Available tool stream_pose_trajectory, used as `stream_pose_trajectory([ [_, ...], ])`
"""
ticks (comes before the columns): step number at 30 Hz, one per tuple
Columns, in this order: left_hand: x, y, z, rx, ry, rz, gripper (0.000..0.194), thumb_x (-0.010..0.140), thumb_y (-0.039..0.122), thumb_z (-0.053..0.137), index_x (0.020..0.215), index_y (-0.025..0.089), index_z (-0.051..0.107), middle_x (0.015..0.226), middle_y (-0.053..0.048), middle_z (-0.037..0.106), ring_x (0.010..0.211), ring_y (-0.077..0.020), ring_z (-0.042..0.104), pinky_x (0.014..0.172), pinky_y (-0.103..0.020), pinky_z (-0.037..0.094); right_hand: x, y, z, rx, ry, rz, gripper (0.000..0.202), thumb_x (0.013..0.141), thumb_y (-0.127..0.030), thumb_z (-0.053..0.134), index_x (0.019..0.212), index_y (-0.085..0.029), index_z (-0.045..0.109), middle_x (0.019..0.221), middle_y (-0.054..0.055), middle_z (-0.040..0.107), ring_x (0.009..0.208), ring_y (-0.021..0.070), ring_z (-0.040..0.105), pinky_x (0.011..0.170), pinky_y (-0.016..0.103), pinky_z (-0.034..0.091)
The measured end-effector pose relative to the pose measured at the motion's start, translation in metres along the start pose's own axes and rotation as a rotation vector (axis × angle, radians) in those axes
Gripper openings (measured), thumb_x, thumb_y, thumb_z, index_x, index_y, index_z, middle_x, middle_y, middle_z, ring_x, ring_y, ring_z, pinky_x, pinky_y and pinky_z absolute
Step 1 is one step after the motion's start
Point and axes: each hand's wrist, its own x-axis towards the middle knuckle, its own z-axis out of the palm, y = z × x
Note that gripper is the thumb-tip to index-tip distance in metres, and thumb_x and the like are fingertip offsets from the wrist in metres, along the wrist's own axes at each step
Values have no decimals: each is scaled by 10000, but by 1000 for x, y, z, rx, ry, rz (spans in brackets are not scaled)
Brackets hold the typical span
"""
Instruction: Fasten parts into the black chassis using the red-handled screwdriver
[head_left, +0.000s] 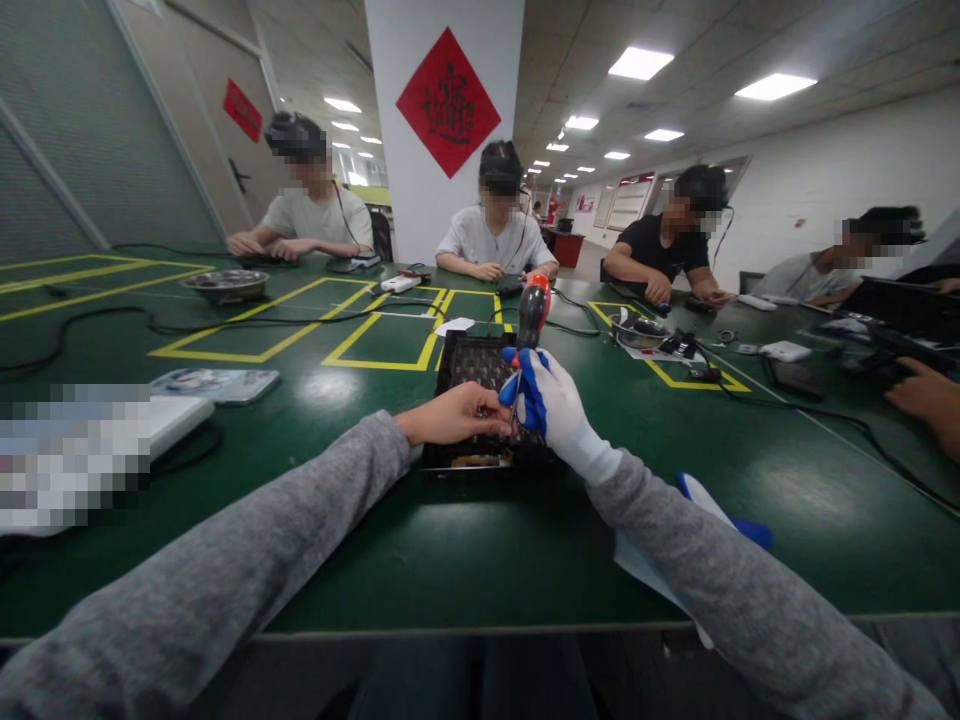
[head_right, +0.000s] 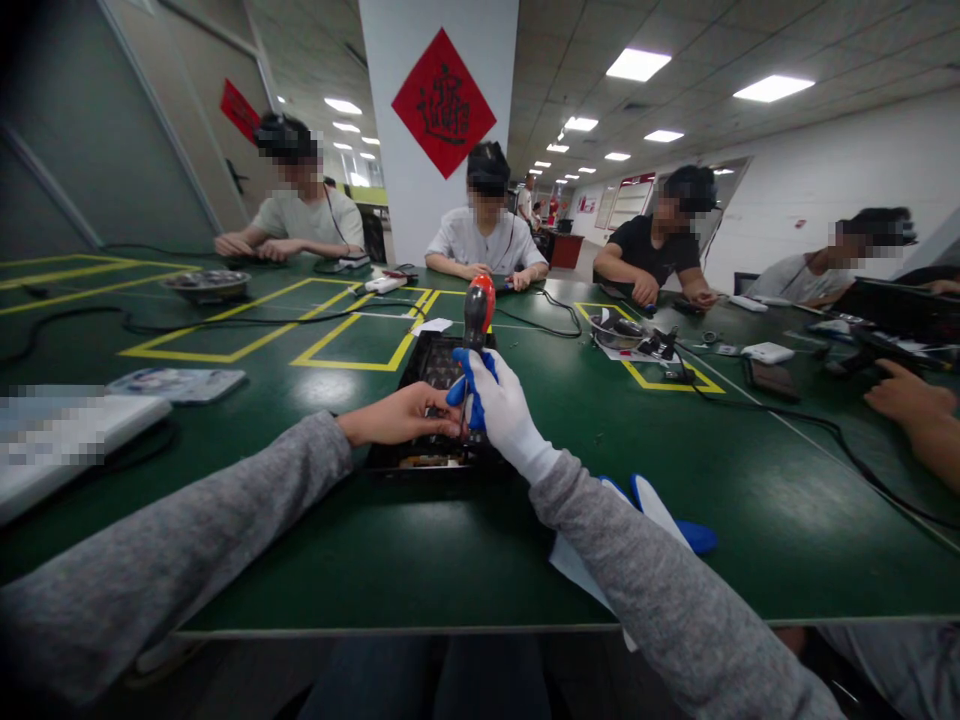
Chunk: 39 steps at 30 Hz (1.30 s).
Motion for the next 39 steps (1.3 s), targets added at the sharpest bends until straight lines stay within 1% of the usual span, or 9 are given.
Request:
stream_pose_trajectory([
  [3, 0, 2, 0, 11, -24, 24, 271, 805, 344, 558, 857, 103, 671, 865, -64, 678, 809, -150, 599, 795, -261, 446, 0, 0, -1, 0, 4, 1, 399, 789, -536, 509, 995, -194, 507, 542, -56, 582, 326, 46, 413, 325, 159, 320],
  [9, 1, 3, 1, 55, 62, -59, 293, 744, 398, 619, 737, 105, 618, 696, 1, 609, 668, -114, 544, 689, -235, 434, 0, -2, 2, 1, 25, -40, 370, 792, -515, 522, 980, -198, 501, 538, -62, 574, 337, 46, 405, 327, 157, 320],
  [14, 0, -2, 1, 41, 51, -7, 280, 779, 374, 583, 789, 101, 645, 772, -37, 648, 730, -135, 576, 737, -249, 446, 1, -2, 2, -10, 5, -10, 347, 789, -508, 532, 935, -194, 510, 517, -63, 562, 322, 51, 393, 313, 163, 310],
  [18, 0, 1, 0, 59, 24, 25, 274, 801, 355, 558, 835, 103, 659, 823, -53, 661, 772, -146, 584, 777, -260, 445, 0, -2, 1, -8, 6, -1, 361, 783, -517, 535, 944, -195, 508, 521, -62, 563, 322, 49, 390, 313, 162, 306],
  [23, 0, 8, 2, 102, 76, -32, 282, 768, 391, 589, 772, 111, 622, 746, -10, 613, 719, -126, 543, 738, -251, 432, 0, 0, 1, 4, 24, -41, 366, 785, -517, 530, 969, -202, 505, 534, -62, 566, 349, 47, 407, 343, 155, 329],
  [26, -1, 8, 2, 100, 98, -33, 295, 741, 404, 617, 732, 110, 604, 715, -7, 602, 704, -128, 543, 736, -258, 433, 1, 1, 1, 2, 24, -39, 359, 782, -513, 537, 959, -203, 508, 534, -60, 569, 357, 51, 419, 352, 158, 343],
  [32, -2, 7, 0, 70, 21, 61, 248, 806, 325, 550, 827, 101, 654, 846, -52, 656, 806, -145, 575, 803, -259, 430, 1, 0, 0, 12, 0, 3, 333, 790, -505, 531, 918, -199, 509, 533, -57, 569, 326, 50, 395, 321, 162, 313],
  [34, -1, 7, 0, 73, 19, 37, 240, 804, 319, 551, 814, 104, 656, 824, -43, 657, 782, -136, 575, 786, -247, 433, 1, 0, 1, 14, -6, 0, 324, 792, -497, 534, 913, -198, 510, 532, -60, 561, 328, 48, 393, 322, 160, 310],
  [39, -1, 7, 1, 107, 95, -28, 275, 741, 379, 626, 769, 106, 650, 745, -20, 640, 719, -127, 566, 738, -242, 440, 1, 1, 2, 20, 23, -44, 351, 784, -508, 539, 962, -207, 504, 545, -58, 571, 355, 50, 412, 346, 159, 332],
])
